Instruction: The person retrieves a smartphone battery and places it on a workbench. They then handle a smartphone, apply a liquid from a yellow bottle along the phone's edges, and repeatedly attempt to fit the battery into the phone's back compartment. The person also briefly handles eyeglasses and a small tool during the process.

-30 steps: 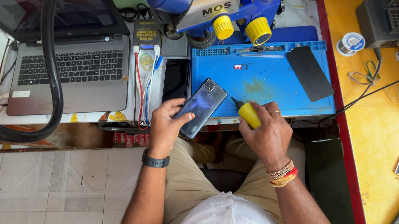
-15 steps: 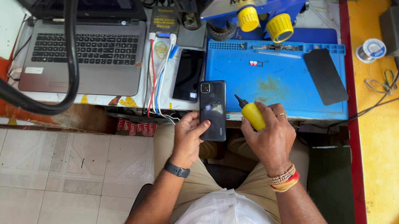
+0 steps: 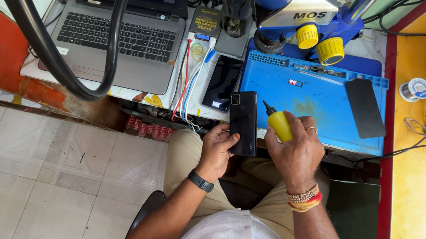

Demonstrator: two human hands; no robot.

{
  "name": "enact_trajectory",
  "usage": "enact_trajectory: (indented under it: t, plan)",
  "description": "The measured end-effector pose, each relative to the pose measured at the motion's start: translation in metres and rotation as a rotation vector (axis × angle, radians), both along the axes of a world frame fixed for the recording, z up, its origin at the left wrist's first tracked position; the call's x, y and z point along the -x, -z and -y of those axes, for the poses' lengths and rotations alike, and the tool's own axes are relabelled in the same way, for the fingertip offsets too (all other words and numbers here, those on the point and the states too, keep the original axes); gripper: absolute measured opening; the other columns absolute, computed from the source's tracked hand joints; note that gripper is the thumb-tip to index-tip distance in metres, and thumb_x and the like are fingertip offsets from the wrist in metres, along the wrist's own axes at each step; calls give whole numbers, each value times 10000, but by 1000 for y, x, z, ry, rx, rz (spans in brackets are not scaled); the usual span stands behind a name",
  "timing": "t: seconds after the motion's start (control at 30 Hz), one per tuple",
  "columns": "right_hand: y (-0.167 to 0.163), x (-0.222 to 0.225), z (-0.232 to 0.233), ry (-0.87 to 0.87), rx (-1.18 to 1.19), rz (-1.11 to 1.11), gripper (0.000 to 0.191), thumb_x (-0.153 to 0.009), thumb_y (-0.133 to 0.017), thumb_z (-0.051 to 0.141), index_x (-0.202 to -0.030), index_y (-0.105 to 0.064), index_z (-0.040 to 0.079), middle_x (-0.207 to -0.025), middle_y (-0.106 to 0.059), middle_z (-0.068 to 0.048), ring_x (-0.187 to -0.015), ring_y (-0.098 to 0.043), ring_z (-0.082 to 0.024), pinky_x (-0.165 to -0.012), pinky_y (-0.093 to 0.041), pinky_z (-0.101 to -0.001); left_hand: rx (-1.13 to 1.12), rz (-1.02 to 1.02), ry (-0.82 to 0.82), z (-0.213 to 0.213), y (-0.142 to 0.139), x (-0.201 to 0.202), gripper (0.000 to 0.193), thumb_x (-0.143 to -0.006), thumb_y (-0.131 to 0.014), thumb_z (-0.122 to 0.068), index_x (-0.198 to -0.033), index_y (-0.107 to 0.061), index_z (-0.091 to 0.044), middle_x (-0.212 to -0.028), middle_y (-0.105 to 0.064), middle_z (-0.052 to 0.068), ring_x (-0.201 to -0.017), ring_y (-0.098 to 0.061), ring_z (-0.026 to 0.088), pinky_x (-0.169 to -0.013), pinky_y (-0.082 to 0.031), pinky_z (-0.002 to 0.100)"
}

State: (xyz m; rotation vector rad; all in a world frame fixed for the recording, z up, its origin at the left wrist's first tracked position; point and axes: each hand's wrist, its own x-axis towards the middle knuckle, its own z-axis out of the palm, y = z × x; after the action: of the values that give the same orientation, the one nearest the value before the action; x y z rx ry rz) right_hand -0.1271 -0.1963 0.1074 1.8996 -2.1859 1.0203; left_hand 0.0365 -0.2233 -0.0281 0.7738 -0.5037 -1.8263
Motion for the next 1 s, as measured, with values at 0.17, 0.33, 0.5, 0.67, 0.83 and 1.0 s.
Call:
enact_trajectory:
  t: [0.17, 0.33, 0.5, 0.67, 0.83, 1.0]
  plan:
    - [-1, -3, 1, -14, -2, -5, 413, -806, -830, 268, -1170, -756, 89, -1019, -662, -86, -783, -696, -288, -636, -566, -402, -24, 16, 11, 0, -1, 1, 248, -941, -701, -37, -1162, -593, -5, -1040, -737, 114, -911, -734, 173, -775, -639, 343]
    - [-2, -3, 1, -19, -1, -6, 405, -815, -828, 267, -1173, -757, 92, -1016, -662, -78, -772, -698, -276, -630, -568, -395, -24, -15, 8, -1, -1, 3, 265, -948, -695, -31, -1187, -585, -3, -1047, -730, 112, -918, -728, 171, -786, -639, 349]
    - [-2, -3, 3, -18, -8, -28, 410, -812, -829, 277, -1170, -756, 91, -1019, -662, -81, -762, -698, -279, -623, -567, -394, -21, -25, 4, -1, 0, 4, 270, -947, -691, -32, -1192, -582, 3, -1047, -731, 112, -911, -728, 169, -777, -640, 348]
    - [-3, -2, 3, -19, -22, -33, 416, -815, -826, 291, -1175, -756, 94, -1022, -662, -78, -760, -698, -280, -616, -566, -393, -24, -14, -3, -1, 0, 5, 279, -948, -690, -27, -1202, -578, 5, -1048, -730, 115, -909, -728, 167, -770, -639, 339]
    - [-8, -4, 4, -10, -37, -81, 420, -798, -834, 302, -1161, -765, 102, -1008, -658, -71, -735, -686, -278, -598, -559, -396, -25, 8, -2, -1, 0, 6, 280, -948, -688, -29, -1204, -580, 11, -1041, -735, 119, -907, -731, 171, -767, -642, 345]
    - [-13, -7, 1, -13, -25, -144, 423, -783, -839, 304, -1145, -762, 99, -969, -642, -60, -733, -682, -270, -586, -550, -398, -19, -30, -13, -1, -1, 8, 282, -948, -693, -38, -1201, -576, 5, -1046, -739, 119, -916, -734, 177, -771, -642, 354]
